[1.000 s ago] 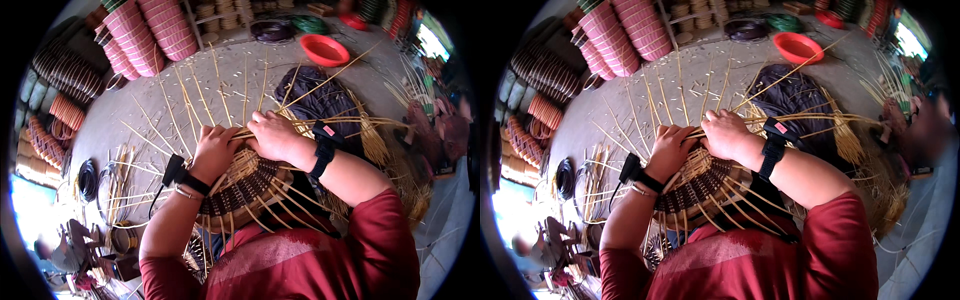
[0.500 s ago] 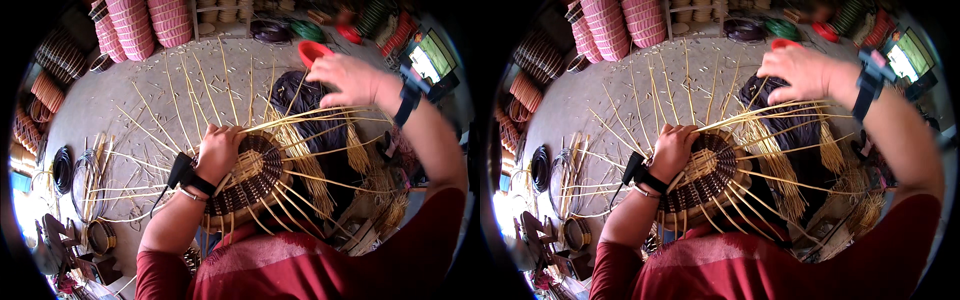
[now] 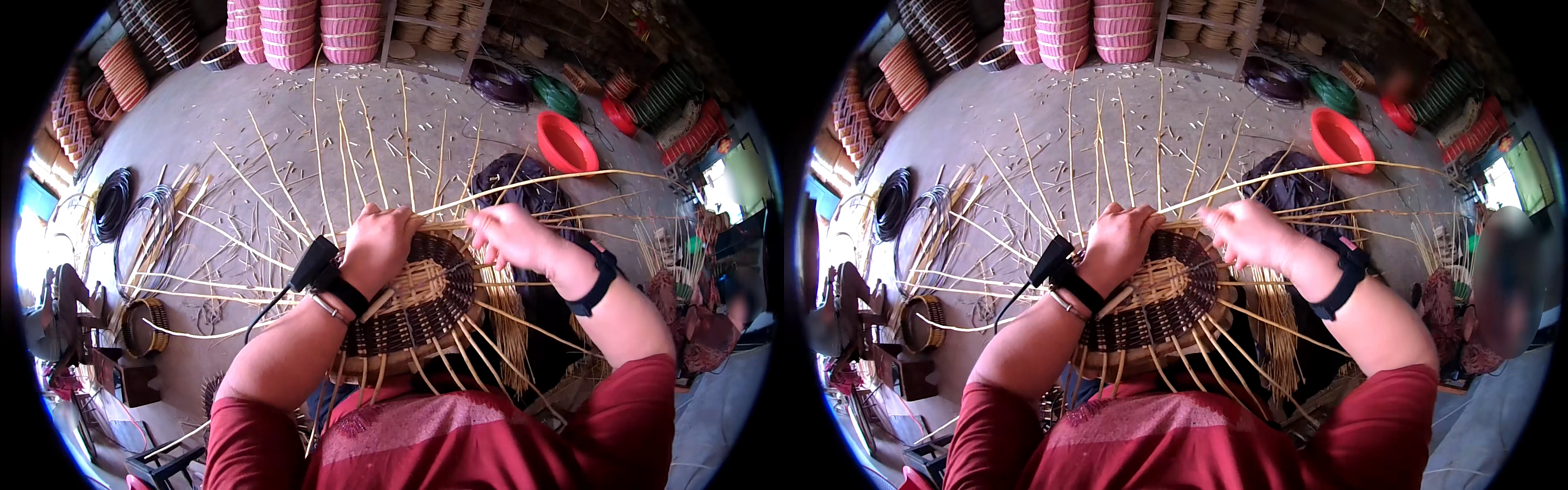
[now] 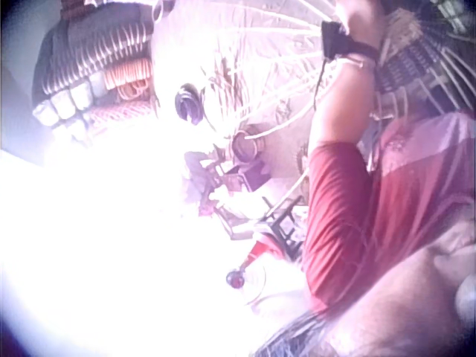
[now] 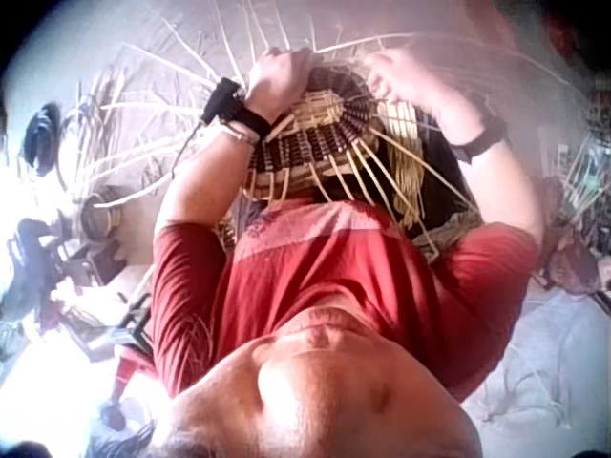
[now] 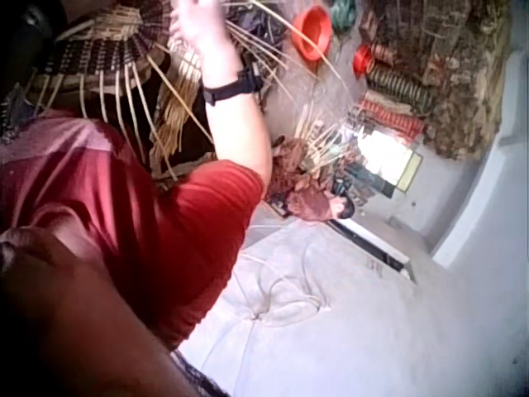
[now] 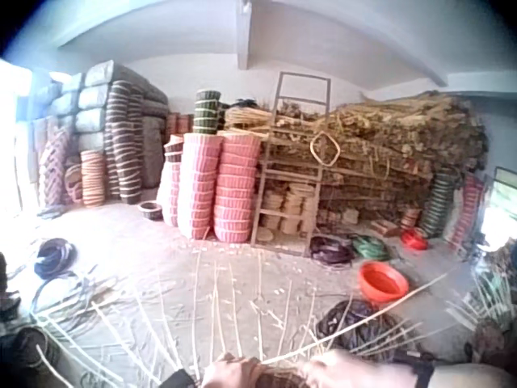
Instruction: The person weaves a wicker basket by hand, threading long wooden strips through a pre-formed base and around vertical spokes.
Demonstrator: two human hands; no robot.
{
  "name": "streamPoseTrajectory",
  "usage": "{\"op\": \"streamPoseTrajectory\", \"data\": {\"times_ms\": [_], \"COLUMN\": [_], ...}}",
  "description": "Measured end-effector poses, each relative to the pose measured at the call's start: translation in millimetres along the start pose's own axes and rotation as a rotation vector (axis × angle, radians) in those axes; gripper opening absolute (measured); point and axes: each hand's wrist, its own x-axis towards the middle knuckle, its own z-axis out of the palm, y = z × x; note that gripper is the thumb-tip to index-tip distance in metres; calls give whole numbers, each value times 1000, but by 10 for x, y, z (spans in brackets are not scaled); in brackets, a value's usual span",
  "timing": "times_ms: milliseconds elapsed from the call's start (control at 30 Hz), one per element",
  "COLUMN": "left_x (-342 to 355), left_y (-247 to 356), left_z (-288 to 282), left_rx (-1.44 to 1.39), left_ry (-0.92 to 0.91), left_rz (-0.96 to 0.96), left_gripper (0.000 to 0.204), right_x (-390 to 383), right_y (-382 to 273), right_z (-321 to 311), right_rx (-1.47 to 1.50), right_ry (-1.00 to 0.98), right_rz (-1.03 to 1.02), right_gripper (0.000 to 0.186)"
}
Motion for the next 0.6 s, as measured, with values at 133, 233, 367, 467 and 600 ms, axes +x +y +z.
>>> {"op": "streamPoseTrajectory", "data": {"times_ms": [133,233,367,467,600], "left_x": [-15,38,-3,-51,-31], "left_y": [63,80,130,194,232], "left_z": [-97,-114,-79,-77,-88], "left_rx": [51,21,41,97,144], "left_ry": [20,-2,-74,-126,-152], "left_rz": [6,-39,-61,-41,-32], "left_gripper": [26,28,46,58,62], "right_x": [300,601,1148,1402,1862], "right_y": [112,2,282,306,232], "right_z": [-184,-258,-316,-271,-38], "right_rx": [718,746,589,441,181], "right_ry": [156,276,225,162,140], "right_rz": [-9,-56,177,235,211], "right_gripper": [32,19,25,26,31]}}
